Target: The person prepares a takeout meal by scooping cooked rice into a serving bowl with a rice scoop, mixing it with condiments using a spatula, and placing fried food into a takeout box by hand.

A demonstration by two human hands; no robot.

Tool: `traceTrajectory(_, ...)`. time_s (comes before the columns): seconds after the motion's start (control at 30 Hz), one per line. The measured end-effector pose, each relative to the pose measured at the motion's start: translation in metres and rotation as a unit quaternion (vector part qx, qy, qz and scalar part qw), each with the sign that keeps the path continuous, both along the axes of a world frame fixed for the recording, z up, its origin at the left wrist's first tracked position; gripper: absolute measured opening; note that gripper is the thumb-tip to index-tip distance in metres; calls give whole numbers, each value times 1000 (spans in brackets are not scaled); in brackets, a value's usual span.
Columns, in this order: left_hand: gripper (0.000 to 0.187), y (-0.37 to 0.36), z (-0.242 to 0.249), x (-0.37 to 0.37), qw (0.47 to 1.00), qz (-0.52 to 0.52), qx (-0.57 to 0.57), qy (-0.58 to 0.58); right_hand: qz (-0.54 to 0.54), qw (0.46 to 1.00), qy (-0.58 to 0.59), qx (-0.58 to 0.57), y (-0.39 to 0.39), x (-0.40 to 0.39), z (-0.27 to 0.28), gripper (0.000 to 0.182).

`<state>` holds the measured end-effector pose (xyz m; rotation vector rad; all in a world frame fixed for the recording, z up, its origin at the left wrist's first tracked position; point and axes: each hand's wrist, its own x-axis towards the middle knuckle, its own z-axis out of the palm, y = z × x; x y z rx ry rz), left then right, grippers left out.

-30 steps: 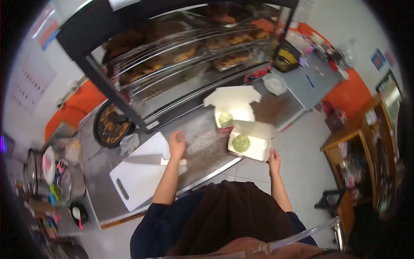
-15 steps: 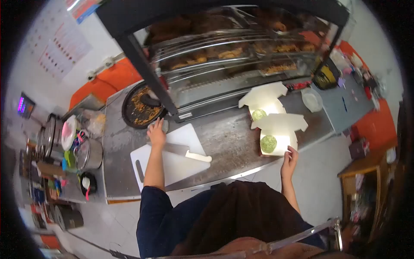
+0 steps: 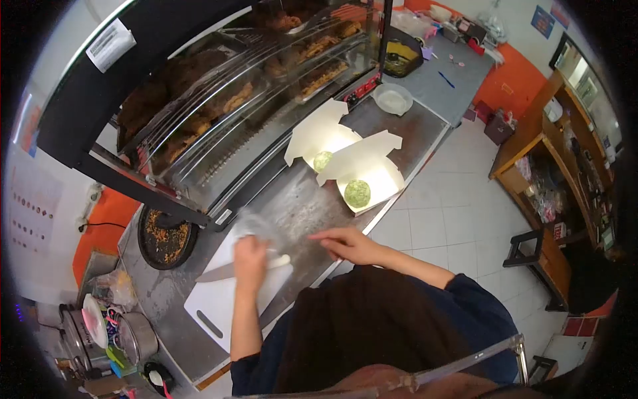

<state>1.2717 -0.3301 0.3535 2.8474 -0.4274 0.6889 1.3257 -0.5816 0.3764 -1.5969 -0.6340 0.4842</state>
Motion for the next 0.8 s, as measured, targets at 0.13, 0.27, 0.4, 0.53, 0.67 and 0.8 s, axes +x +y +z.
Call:
traceTrajectory(0.13, 16, -50, 10, 5, 956, -292, -1, -14, 40, 969, 243, 4, 22, 5, -10, 28)
traceTrajectory(0.27, 19, -69, 23, 5, 941, -326, 65, -63, -100, 935, 290, 177, 27, 3, -18, 31)
traceTrajectory(0.4, 24, -75, 31, 4, 941, -332, 31, -53, -113, 885, 272, 361, 35, -10, -10, 34)
traceTrajectory(0.53, 25, -102, 25, 5, 913, -258, -284, -136, -122, 971, -40, 202, 29, -17, 1, 53)
traceTrajectory(0.67, 18, -119, 32, 21, 921, -168, -333, -113, -103, 958, -11, 267, 18, 10, 4, 76)
traceTrajectory(0.8, 10, -138, 39, 41, 896, -243, -371, 31, -139, 898, 21, 418, 4, 51, 30, 86)
